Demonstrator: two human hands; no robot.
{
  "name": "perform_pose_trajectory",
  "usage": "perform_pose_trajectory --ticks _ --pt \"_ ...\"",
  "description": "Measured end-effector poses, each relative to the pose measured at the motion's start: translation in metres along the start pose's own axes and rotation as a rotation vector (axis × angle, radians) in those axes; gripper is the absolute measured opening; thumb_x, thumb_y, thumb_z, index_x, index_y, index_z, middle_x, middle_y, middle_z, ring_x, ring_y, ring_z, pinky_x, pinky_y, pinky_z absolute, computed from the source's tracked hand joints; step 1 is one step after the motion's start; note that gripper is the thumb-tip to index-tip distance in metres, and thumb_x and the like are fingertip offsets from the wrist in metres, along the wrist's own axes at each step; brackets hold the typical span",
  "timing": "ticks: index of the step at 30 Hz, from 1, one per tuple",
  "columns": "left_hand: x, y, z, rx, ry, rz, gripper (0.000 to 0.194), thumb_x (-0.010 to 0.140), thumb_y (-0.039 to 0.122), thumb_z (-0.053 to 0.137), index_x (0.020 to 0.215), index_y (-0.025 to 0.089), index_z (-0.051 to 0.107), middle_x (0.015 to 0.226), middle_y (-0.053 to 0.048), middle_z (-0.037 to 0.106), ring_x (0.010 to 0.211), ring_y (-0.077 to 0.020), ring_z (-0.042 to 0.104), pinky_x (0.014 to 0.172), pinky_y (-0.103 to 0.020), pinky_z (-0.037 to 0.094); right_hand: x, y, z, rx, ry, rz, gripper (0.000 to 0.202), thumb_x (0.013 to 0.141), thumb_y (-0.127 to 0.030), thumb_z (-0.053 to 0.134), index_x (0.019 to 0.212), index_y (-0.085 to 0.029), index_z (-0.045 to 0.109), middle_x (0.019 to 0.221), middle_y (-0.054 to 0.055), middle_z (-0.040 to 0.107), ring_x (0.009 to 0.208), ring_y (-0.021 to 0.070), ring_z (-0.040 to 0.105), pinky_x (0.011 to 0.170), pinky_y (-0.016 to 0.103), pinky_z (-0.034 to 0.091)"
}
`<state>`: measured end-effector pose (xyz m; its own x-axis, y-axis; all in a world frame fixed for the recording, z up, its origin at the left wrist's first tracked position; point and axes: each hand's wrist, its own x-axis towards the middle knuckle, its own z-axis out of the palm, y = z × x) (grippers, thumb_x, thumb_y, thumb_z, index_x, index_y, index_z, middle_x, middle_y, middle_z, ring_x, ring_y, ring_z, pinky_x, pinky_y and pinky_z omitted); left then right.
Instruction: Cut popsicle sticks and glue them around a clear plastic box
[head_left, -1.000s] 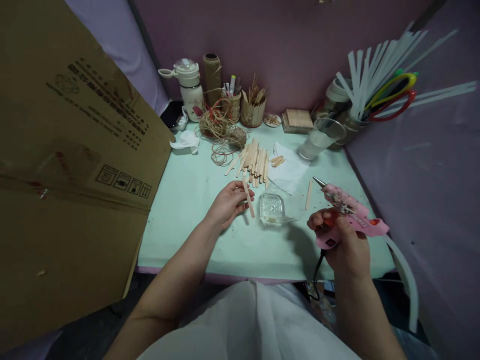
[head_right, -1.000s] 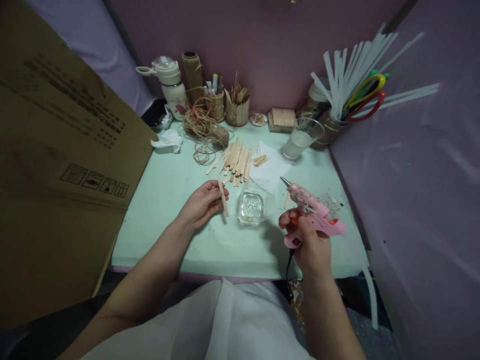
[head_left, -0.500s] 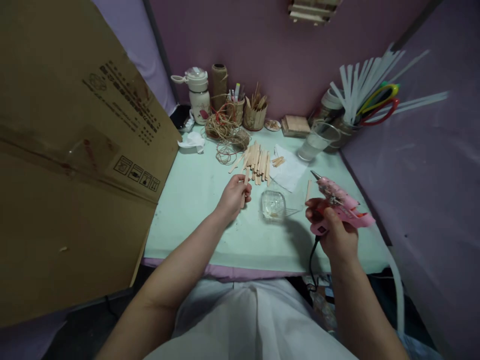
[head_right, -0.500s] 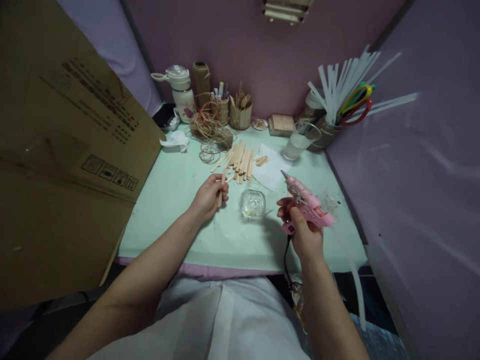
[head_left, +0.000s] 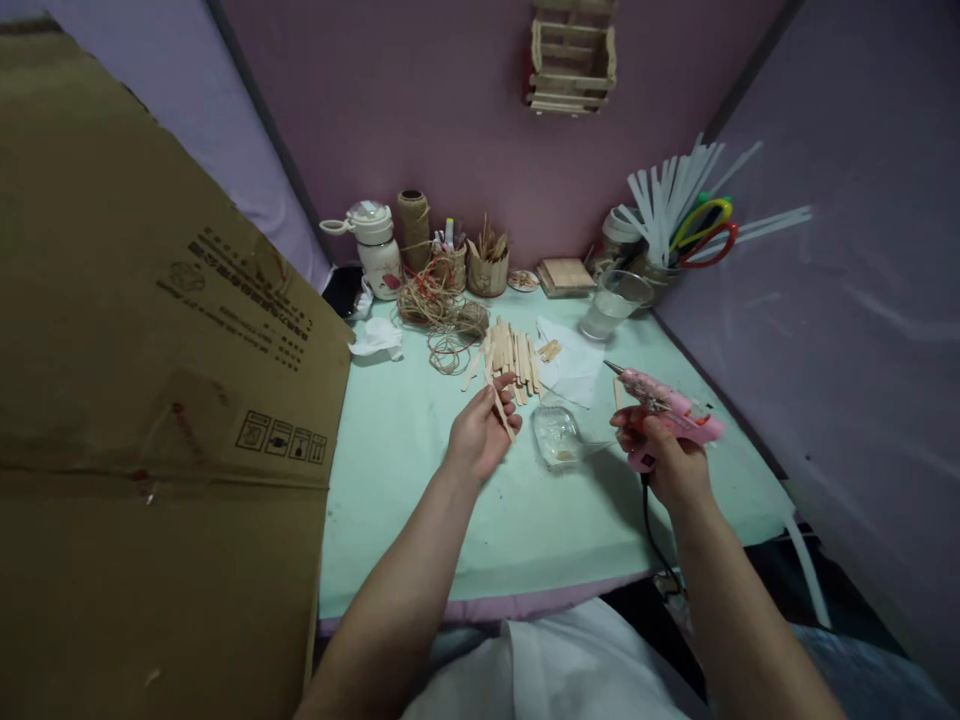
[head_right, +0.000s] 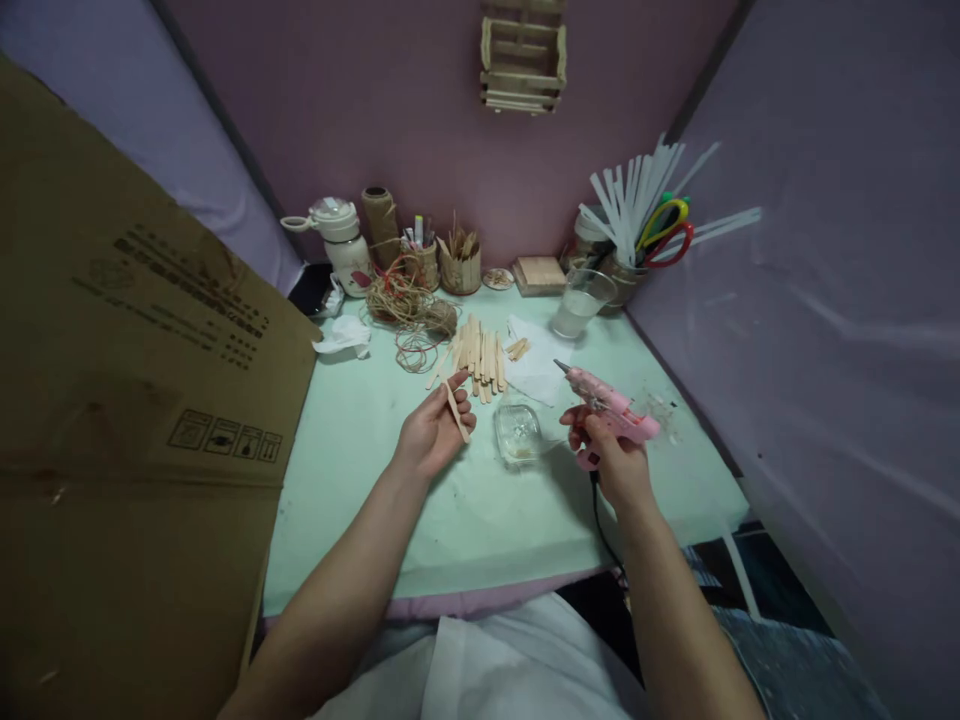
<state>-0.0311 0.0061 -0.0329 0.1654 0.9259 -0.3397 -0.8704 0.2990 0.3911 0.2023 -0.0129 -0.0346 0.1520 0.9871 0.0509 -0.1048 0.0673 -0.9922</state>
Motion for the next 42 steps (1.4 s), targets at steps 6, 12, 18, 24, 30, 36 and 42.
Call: perform_pose_trajectory --ticks 6,12,18,24,30,36,42 --pt "-0.004 0.005 -0.001 -0.056 -0.083 -0.002 0.020 0.091 0.012 0.059 0.108 0.013 0.068 0.075 0.001 0.054 0.065 -0.0064 0.052 0.071 -0.022 0.049 -0.018 -0.030 0.005 0.009 0.079 0.014 0.051 0.072 -0.044 0.073 0.118 -0.026 0.063 0.089 0.003 0.064 0.053 0.0096 0.045 0.041 0.021 0.030" --pt "-0.010 0.000 -0.001 0.037 -0.116 0.033 0.032 0.087 0.009 0.062 0.118 0.018 0.066 0.073 0.002 0.052 0.064 -0.0068 0.051 0.063 -0.018 0.047 -0.068 -0.060 0.010 -0.180 0.048 0.172 0.038 0.076 -0.050 0.071 0.103 -0.022 0.071 0.072 0.003 0.063 0.056 0.0134 0.051 0.042 0.022 0.035" --pt "-0.009 0.001 -0.013 0.140 -0.076 0.069 0.024 0.091 0.025 0.061 0.110 0.012 0.068 0.067 0.002 0.044 0.052 -0.0053 0.037 0.043 -0.013 0.030 -0.083 -0.031 0.017 -0.266 -0.108 0.362 0.050 0.072 -0.066 0.069 0.084 -0.019 0.076 0.075 0.006 0.071 0.066 0.0179 0.061 0.055 0.026 0.051" --pt "-0.005 0.006 -0.018 0.192 -0.012 0.195 0.022 0.084 0.026 0.070 0.098 0.009 0.072 0.075 -0.002 0.051 0.063 -0.0079 0.048 0.055 -0.018 0.045 -0.071 -0.002 0.000 -0.356 -0.439 0.354 0.056 0.076 -0.072 0.060 0.091 -0.022 0.080 0.077 0.009 0.074 0.066 0.0225 0.065 0.054 0.031 0.055" --pt "-0.004 0.008 -0.018 0.206 0.029 0.265 0.015 0.080 0.021 0.075 0.089 0.010 0.073 0.077 -0.003 0.056 0.071 -0.0101 0.054 0.073 -0.026 0.053 -0.065 -0.012 0.007 -0.360 -0.445 0.182 0.049 0.078 -0.067 0.061 0.098 -0.026 0.079 0.084 0.009 0.076 0.080 0.0265 0.070 0.065 0.036 0.061" --pt "-0.008 0.008 -0.014 0.144 -0.094 0.257 0.026 0.082 0.014 0.072 0.107 0.017 0.071 0.077 0.001 0.054 0.070 -0.0072 0.054 0.074 -0.022 0.051 -0.082 -0.011 0.022 -0.297 -0.484 0.141 0.046 0.083 -0.061 0.060 0.109 -0.026 0.076 0.088 0.008 0.076 0.089 0.0281 0.071 0.074 0.038 0.061" --pt "-0.009 0.006 -0.014 0.247 -0.032 0.260 0.021 0.075 0.013 0.078 0.095 0.015 0.073 0.077 -0.001 0.061 0.072 -0.0089 0.059 0.075 -0.023 0.050 -0.106 -0.003 0.032 -0.305 -0.475 0.105 0.045 0.086 -0.059 0.057 0.111 -0.025 0.074 0.081 0.005 0.075 0.077 0.0256 0.069 0.066 0.035 0.059"
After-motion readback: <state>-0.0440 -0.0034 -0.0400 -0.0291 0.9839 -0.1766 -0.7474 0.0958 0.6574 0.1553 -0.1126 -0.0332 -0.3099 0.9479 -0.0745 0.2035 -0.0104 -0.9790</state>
